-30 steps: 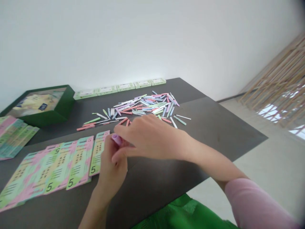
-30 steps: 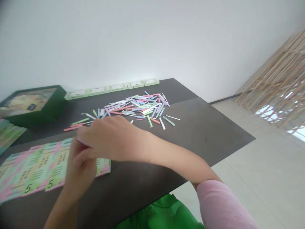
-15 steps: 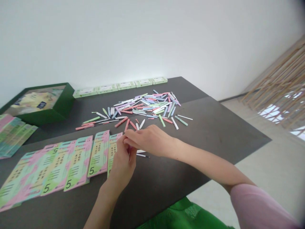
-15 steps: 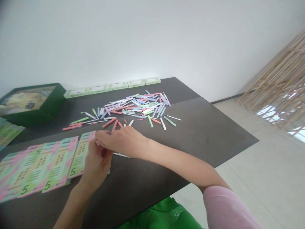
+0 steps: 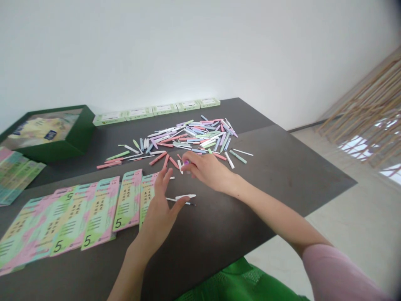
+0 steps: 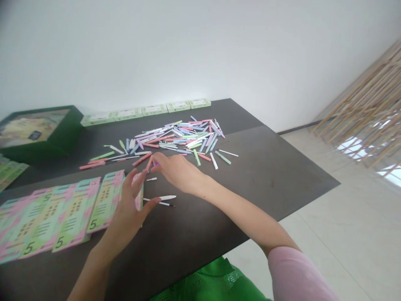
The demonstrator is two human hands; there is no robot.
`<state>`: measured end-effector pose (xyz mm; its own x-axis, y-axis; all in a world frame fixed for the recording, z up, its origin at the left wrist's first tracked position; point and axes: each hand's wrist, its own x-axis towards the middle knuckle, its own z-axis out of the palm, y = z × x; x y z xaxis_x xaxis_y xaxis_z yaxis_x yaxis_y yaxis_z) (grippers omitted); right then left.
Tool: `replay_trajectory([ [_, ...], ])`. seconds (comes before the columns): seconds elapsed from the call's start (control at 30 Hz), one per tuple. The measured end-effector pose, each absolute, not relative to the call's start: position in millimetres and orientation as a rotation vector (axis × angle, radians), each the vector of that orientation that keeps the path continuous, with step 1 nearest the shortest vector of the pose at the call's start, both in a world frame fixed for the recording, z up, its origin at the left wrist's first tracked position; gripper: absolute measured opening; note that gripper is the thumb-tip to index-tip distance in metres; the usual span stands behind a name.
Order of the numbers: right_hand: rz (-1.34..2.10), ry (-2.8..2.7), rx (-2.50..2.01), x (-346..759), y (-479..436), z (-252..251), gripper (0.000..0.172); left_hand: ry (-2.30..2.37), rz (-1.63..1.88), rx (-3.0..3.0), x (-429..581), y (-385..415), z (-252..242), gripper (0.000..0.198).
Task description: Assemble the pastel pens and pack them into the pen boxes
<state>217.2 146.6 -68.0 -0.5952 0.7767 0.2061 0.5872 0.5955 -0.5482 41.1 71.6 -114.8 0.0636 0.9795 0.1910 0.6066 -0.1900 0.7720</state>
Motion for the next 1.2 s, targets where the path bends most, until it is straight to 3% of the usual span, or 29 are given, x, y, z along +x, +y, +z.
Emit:
replay_trajectory([
  [0.27,0.698,-2.465,-1.281,220.5,159.5,-119.5,0.017,1.667,1.077,1.653,15.1,47.5,-124.3,0.071],
  [0.43,0.771,-2.323,-1.294,223.8,160.6,-126.4,0.013,1.631,1.078,1.636,15.9,43.7,-123.0,0.075],
  [0.6,0.963,-2.061,-1.203,223.5,155.6,-90.0,0.019,1.605,1.124,1.742,23.9,55.1,-96.5,0.062],
  [0.77,1.389,-1.753,-0.772,215.1,145.8,-33.2,0.019,1.520,1.111,1.908,29.6,71.8,-57.2,0.052],
  [1.0,1.371,-1.797,-0.678,211.5,146.8,1.9,0.030,1.240,1.094,1.876,28.2,90.9,-25.9,0.040],
  [1.2,1.236,-1.881,-0.612,209.7,139.1,6.8,0.029,1.020,1.032,1.793,38.1,98.3,-17.9,0.027],
])
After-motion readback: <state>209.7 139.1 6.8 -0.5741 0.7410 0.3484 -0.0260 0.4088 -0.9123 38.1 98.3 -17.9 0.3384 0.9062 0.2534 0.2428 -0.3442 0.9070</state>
